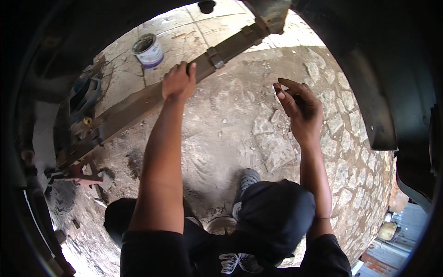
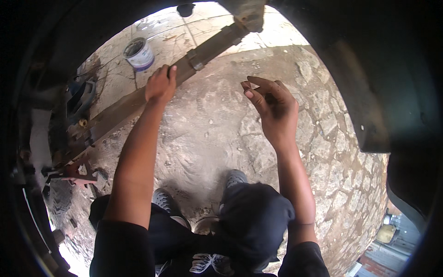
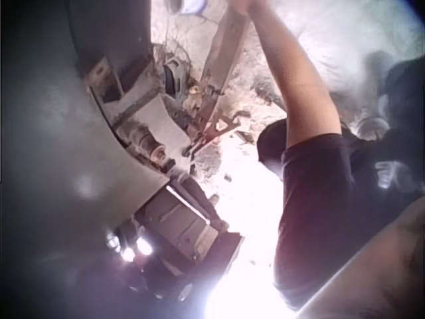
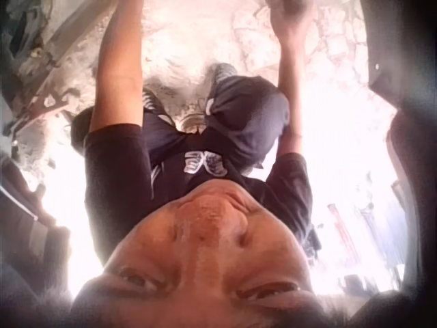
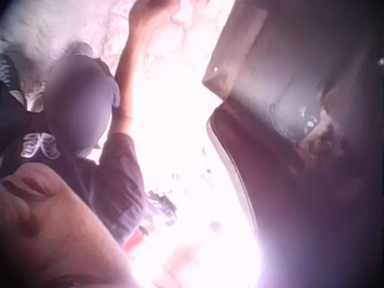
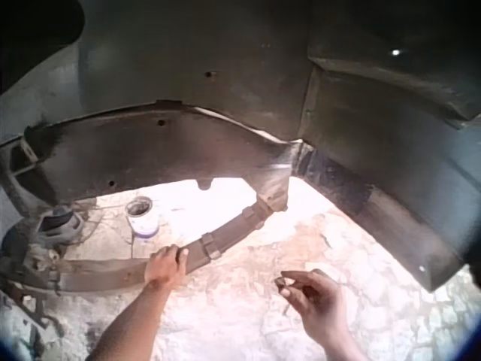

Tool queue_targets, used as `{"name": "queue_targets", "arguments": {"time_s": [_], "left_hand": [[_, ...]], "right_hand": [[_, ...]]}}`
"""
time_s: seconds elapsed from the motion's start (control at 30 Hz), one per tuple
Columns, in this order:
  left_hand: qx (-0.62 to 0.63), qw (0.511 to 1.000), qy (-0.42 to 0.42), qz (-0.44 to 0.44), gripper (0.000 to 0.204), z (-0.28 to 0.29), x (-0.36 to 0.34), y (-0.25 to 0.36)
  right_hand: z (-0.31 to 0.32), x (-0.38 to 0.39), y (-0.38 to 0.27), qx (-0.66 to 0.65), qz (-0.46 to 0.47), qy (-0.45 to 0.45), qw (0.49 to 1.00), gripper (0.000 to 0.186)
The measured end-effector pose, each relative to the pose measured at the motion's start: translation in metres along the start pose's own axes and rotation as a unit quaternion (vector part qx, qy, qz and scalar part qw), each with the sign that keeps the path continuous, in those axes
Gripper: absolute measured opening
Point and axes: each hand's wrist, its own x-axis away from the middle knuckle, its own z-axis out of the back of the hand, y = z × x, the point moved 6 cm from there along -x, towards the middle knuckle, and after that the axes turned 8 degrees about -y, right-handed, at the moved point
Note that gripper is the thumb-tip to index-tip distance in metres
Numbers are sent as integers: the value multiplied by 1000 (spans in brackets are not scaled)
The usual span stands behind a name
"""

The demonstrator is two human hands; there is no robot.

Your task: The person works under a vehicle, using a wrench to loosen and tighten bolts on a metal suspension component. They repeatedly adjust the position of the component and re-secure it with bolts.

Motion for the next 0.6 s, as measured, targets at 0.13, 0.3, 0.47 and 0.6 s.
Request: {"name": "queue_targets", "arguments": {"time_s": [0.13, 0.3, 0.47, 0.6], "left_hand": [[28, 1000, -1, -13, 51, -1, 1, 6], [31, 999, 16, -32, 51, -7, -3, 12], [13, 1000, -9, -17, 54, -3, -3, -1], [30, 994, -86, -65, 60, -29, -27, -2]], "right_hand": [[28, 2, -29, -17, 3, 0, 1000, 26], [31, -24, -78, -43, 21, -15, 999, 27], [-10, -38, -149, -2, 118, -46, 992, 29], [-55, -49, -107, -50, 40, -64, 996, 30]]}}
